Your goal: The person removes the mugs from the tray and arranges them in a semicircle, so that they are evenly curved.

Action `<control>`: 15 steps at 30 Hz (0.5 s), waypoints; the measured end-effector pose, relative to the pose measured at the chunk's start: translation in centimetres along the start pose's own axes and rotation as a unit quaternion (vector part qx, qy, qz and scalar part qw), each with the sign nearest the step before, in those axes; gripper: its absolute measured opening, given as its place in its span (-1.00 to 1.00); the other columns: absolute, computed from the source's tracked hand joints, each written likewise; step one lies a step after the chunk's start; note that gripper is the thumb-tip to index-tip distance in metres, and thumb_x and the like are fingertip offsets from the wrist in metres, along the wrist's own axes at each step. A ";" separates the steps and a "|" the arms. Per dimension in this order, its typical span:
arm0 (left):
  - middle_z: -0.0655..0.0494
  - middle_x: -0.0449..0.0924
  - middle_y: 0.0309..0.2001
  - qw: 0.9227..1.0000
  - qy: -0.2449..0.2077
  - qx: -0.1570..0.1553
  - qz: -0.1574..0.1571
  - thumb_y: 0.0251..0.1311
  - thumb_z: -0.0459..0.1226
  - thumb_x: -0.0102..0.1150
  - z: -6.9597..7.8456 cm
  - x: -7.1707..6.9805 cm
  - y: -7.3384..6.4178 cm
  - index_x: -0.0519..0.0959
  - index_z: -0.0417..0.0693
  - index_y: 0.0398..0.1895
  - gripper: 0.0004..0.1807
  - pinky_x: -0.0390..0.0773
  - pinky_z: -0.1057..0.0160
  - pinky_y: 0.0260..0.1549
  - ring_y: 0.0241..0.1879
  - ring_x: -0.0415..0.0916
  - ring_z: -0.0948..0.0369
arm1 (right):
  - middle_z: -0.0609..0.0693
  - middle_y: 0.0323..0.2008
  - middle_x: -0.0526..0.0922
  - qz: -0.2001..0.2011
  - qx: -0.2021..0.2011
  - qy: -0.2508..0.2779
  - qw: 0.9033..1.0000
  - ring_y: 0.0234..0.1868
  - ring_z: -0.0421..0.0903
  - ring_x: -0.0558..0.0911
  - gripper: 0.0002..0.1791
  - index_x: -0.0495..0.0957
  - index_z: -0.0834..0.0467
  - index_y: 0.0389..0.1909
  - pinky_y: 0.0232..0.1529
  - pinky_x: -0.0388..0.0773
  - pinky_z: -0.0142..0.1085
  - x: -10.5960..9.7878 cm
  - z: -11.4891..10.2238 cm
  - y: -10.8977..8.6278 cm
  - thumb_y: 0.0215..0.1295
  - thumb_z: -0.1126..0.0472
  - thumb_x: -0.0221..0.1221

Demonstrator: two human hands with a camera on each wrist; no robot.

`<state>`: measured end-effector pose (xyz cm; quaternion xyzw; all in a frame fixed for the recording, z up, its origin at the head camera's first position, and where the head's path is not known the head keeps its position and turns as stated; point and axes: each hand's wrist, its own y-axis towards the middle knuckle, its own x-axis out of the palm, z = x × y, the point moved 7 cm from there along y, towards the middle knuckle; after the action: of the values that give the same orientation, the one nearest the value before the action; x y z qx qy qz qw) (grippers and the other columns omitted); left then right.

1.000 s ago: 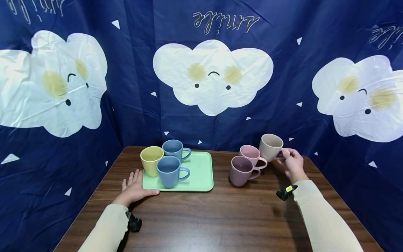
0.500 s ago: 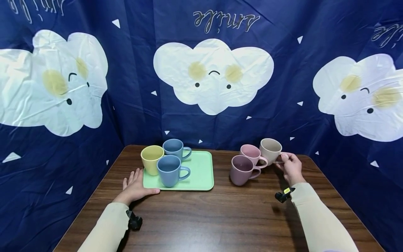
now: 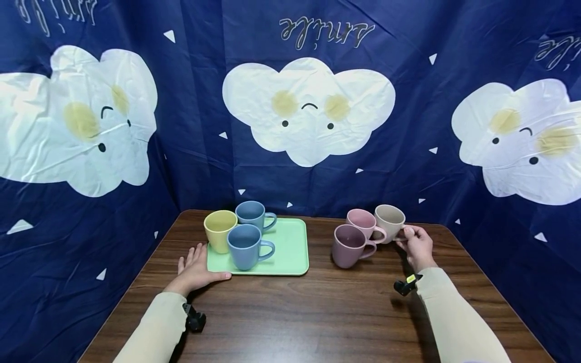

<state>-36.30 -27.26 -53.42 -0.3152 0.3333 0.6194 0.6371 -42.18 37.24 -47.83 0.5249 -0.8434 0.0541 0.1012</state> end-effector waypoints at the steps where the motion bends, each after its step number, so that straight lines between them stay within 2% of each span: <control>1: -0.54 -0.31 0.53 1.000 0.000 0.000 0.000 -0.30 0.51 0.37 0.0 0.0 0.0 -0.20 -0.42 0.57 0.64 -0.57 -0.49 0.28 0.50 -0.46 -0.43 | -0.25 -0.39 0.61 0.000 0.001 0.001 1.000 -0.37 -0.26 0.67 -0.89 0.49 0.10 -0.25 -0.32 0.69 -0.37 0.0 0.1 0.0 0.53 0.29 0.05; 8: -0.55 -0.29 0.53 1.000 -0.001 0.003 0.000 -0.30 0.51 0.37 0.3 -0.1 -0.2 -0.19 -0.44 0.56 0.64 -0.56 -0.49 0.28 0.50 -0.45 -0.44 | -0.20 -0.41 0.66 -0.011 -0.006 0.003 1.000 -0.37 -0.26 0.68 -0.90 0.47 0.12 -0.22 -0.30 0.70 -0.34 0.0 0.7 -0.4 0.55 0.30 0.02; 15: -0.56 -0.29 0.52 1.000 -0.004 0.005 0.001 -0.29 0.51 0.37 0.3 -0.1 -0.3 -0.20 -0.45 0.56 0.64 -0.56 -0.49 0.28 0.50 -0.45 -0.44 | -0.18 -0.41 0.66 -0.005 0.000 0.015 1.000 -0.39 -0.24 0.67 -0.90 0.48 0.14 -0.21 -0.29 0.70 -0.32 -0.1 1.3 -0.5 0.55 0.32 0.02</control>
<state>-35.98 -27.09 -53.11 -0.3093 0.3339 0.6196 0.6395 -41.85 36.86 -49.13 0.5280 -0.8394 0.0610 0.1138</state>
